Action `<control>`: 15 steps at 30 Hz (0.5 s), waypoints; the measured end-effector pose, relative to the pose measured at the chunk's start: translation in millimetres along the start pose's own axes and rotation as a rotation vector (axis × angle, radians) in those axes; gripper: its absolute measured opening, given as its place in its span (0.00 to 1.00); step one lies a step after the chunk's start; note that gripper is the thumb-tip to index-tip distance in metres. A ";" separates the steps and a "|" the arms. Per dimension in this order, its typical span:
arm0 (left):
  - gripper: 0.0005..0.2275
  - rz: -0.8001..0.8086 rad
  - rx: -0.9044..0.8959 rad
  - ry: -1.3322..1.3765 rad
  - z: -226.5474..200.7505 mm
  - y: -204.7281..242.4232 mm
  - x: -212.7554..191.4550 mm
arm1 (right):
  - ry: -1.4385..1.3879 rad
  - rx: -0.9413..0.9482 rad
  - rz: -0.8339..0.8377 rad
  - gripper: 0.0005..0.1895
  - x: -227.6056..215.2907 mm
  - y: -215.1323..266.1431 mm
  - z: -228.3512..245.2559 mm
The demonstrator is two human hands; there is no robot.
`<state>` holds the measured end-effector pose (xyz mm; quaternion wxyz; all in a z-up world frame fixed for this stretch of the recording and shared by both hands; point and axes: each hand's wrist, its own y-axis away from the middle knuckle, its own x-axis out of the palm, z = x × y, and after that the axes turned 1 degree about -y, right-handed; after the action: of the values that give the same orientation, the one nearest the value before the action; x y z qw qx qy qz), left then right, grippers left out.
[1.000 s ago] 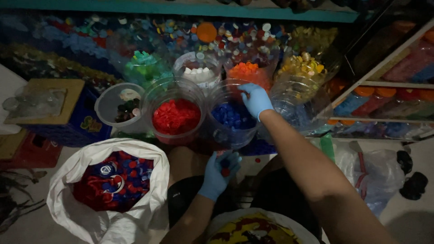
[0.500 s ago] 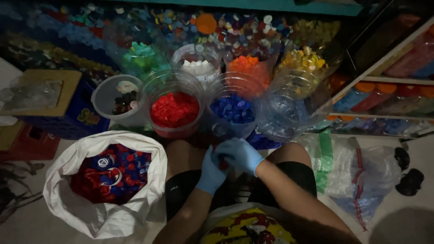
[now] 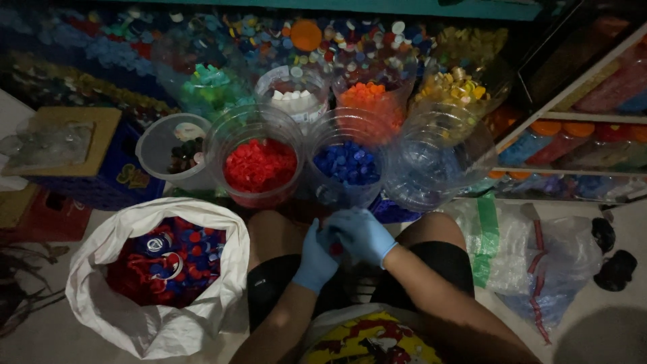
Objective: The person sorts plastic bottle caps by color, picking them from a white sack and placing them into clear containers filled with red, blue, and other colored caps. The person wears blue gloves and handles the caps one by one.
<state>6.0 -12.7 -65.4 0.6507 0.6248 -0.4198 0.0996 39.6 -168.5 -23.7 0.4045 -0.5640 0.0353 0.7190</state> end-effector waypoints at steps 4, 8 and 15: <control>0.21 0.090 -0.020 0.093 4.7 -2.3 -5.8 | 0.016 0.136 -0.188 0.25 -32.5 -22.6 -14.6; 0.23 0.273 -0.040 0.015 2.5 1.4 -2.5 | 0.126 0.284 -0.358 0.23 -63.2 -69.7 -45.2; 0.27 0.224 -0.052 0.031 -1.0 21.3 8.7 | 0.085 0.340 -0.344 0.22 -52.9 -111.2 -129.1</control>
<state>-2.0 -11.1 -43.9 0.6581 0.5553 -0.4792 0.1703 211.7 -188.1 19.2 0.6082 -0.5152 0.0764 0.5990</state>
